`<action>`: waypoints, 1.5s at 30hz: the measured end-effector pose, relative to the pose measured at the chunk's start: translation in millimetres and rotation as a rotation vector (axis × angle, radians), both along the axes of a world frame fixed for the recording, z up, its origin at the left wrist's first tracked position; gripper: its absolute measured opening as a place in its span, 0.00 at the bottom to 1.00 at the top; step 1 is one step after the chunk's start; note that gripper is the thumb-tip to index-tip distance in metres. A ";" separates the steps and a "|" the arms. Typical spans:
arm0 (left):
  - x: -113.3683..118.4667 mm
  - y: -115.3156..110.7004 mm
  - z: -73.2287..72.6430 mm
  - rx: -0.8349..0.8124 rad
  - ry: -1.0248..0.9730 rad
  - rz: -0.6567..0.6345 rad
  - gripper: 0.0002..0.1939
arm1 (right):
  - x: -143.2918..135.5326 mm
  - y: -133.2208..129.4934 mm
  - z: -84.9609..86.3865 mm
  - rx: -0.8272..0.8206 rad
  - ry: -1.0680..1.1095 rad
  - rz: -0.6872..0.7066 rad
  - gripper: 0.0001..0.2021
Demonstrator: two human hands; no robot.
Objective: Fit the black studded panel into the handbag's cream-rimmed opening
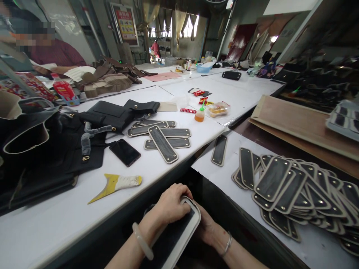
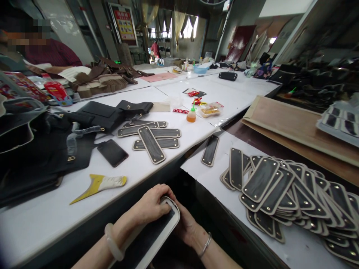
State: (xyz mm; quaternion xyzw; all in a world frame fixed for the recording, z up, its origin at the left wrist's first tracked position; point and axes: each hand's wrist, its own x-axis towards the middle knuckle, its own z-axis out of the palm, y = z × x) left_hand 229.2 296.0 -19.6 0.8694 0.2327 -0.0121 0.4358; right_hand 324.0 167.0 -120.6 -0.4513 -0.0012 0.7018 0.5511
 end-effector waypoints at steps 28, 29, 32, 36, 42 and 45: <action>-3.2 -5.3 -3.9 -0.183 0.034 0.108 0.12 | 25.6 -9.7 62.6 0.153 -0.198 0.145 0.18; -3.7 -5.7 -4.1 -0.178 0.032 0.109 0.12 | 25.8 -9.2 63.1 0.149 -0.201 0.161 0.18; -5.2 -6.7 -3.5 -0.168 0.028 0.110 0.12 | 26.4 -8.7 62.5 0.147 -0.230 0.212 0.19; -6.5 -7.1 -2.5 -0.157 0.027 0.098 0.12 | 28.6 -7.9 61.9 0.182 -0.334 0.283 0.21; -7.3 -7.7 -3.2 -0.125 0.016 0.071 0.12 | 34.3 -2.1 73.3 0.265 -0.570 0.386 0.23; -7.4 -8.0 -2.7 -0.114 -0.001 0.046 0.12 | 37.3 1.3 81.4 0.260 -0.659 0.458 0.24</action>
